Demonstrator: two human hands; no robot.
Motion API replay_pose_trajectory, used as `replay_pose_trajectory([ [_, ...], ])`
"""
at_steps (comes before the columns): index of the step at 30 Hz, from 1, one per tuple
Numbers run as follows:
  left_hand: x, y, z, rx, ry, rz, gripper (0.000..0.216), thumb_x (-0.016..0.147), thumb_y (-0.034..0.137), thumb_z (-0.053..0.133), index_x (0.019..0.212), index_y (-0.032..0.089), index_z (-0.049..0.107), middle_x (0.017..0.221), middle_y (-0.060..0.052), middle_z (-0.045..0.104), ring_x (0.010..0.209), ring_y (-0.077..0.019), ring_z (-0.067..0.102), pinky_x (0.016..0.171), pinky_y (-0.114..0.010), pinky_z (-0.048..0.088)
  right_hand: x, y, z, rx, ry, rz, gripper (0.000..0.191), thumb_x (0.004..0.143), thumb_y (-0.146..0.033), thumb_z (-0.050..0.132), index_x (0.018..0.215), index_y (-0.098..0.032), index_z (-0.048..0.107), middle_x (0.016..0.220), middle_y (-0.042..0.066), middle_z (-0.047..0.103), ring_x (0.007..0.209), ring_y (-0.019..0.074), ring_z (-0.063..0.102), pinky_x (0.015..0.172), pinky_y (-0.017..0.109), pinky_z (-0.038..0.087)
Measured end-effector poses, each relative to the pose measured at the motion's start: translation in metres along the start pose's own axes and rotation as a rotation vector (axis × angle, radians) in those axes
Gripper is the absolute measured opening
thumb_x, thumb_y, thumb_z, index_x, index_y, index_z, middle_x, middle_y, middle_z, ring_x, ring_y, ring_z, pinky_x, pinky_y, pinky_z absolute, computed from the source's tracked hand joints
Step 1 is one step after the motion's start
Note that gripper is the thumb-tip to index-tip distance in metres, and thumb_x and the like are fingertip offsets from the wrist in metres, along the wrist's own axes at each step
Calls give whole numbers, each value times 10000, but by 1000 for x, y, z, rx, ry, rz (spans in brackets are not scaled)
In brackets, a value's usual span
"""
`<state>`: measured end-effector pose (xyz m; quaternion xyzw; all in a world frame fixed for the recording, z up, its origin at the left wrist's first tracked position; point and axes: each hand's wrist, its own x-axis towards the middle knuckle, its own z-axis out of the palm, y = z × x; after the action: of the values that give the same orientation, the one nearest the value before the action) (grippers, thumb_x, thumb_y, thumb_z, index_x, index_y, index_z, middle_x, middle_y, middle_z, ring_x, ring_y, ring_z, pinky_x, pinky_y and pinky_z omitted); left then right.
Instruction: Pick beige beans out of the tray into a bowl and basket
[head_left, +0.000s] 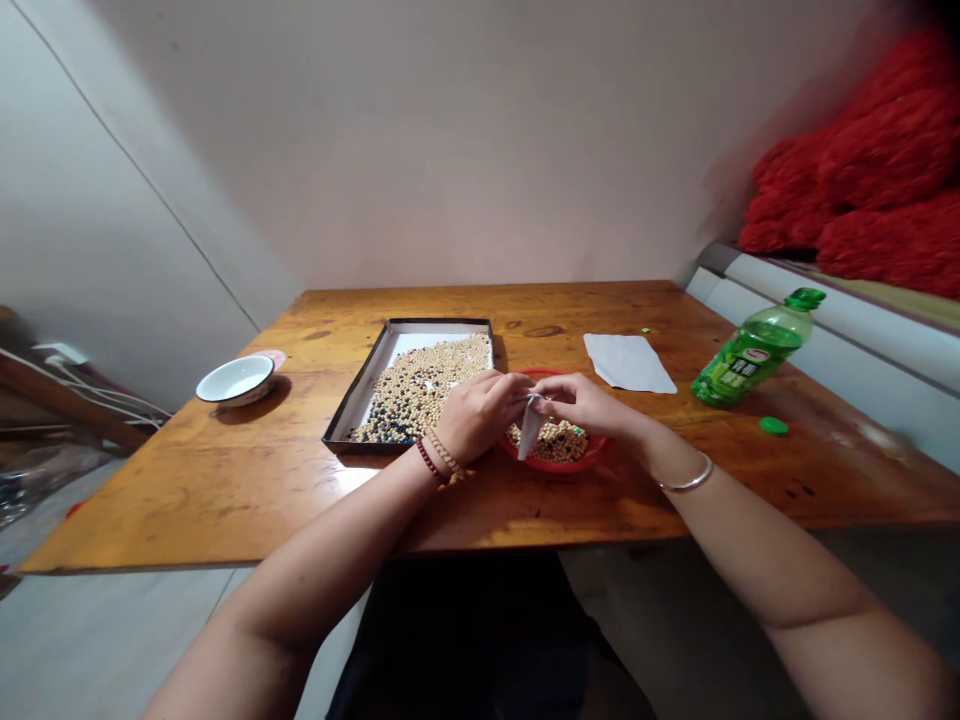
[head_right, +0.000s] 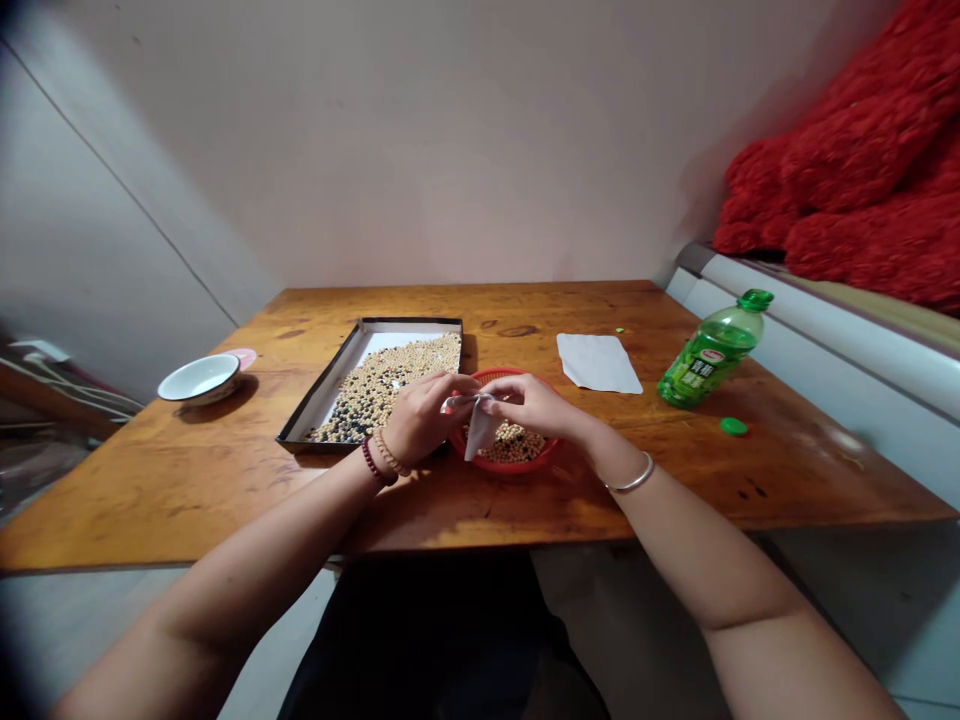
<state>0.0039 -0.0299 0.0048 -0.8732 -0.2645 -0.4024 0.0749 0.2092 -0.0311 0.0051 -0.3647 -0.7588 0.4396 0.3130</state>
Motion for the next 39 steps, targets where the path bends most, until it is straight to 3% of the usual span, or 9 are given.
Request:
replay_pose_trajectory([
  [4,0,0,0,-8,23,-18,166,896,318,554,976,174,549,855,-27,664,749,-99,599,663,-220,476,0,1,-4,-22,-6,17,359,849,-459,546,1002,-173,701,940,73,703,811,186,630,708,306,492],
  [9,-1,-3,2,-17,33,-1,125,890,278,561,956,175,536,836,-16,652,733,-95,587,647,-216,467,0,0,-5,-80,144,20,347,796,-469,620,965,-185,726,893,78,719,761,189,630,689,321,493],
  [15,0,-2,0,14,6,19,115,892,273,543,937,168,536,825,-27,643,747,-105,583,663,-228,471,0,1,1,-19,185,15,331,762,-473,653,881,-173,728,839,80,718,727,191,628,650,317,490],
  [21,8,-6,-10,137,-55,15,105,889,231,516,965,185,572,832,-33,642,794,-147,557,644,-255,447,2,4,2,-94,253,35,303,767,-453,639,835,-162,695,691,36,653,566,137,535,512,257,401],
  [26,-2,-52,-19,451,-94,-277,112,846,175,511,868,191,620,817,-74,658,737,-208,513,647,-330,429,4,10,-3,-83,307,20,279,814,-435,572,853,-163,619,784,39,655,668,157,583,581,252,433],
  [31,-17,-93,-28,572,-365,-536,100,759,192,584,748,207,682,776,-80,673,707,-203,522,664,-328,438,6,14,-5,-226,340,-41,306,851,-440,510,800,-161,624,772,48,653,704,176,586,623,269,430],
  [35,-12,-93,-34,535,-558,-758,145,755,203,576,783,217,717,870,-93,694,829,-238,569,732,-360,461,4,15,-6,-243,326,-20,319,842,-454,537,852,-164,670,805,67,682,697,182,589,611,279,432],
  [39,-4,-81,-38,439,-642,-831,150,750,248,600,814,235,735,905,-105,694,864,-248,603,733,-365,483,3,18,-8,-268,337,77,350,739,-490,661,808,-149,703,700,67,675,577,158,539,511,266,383],
])
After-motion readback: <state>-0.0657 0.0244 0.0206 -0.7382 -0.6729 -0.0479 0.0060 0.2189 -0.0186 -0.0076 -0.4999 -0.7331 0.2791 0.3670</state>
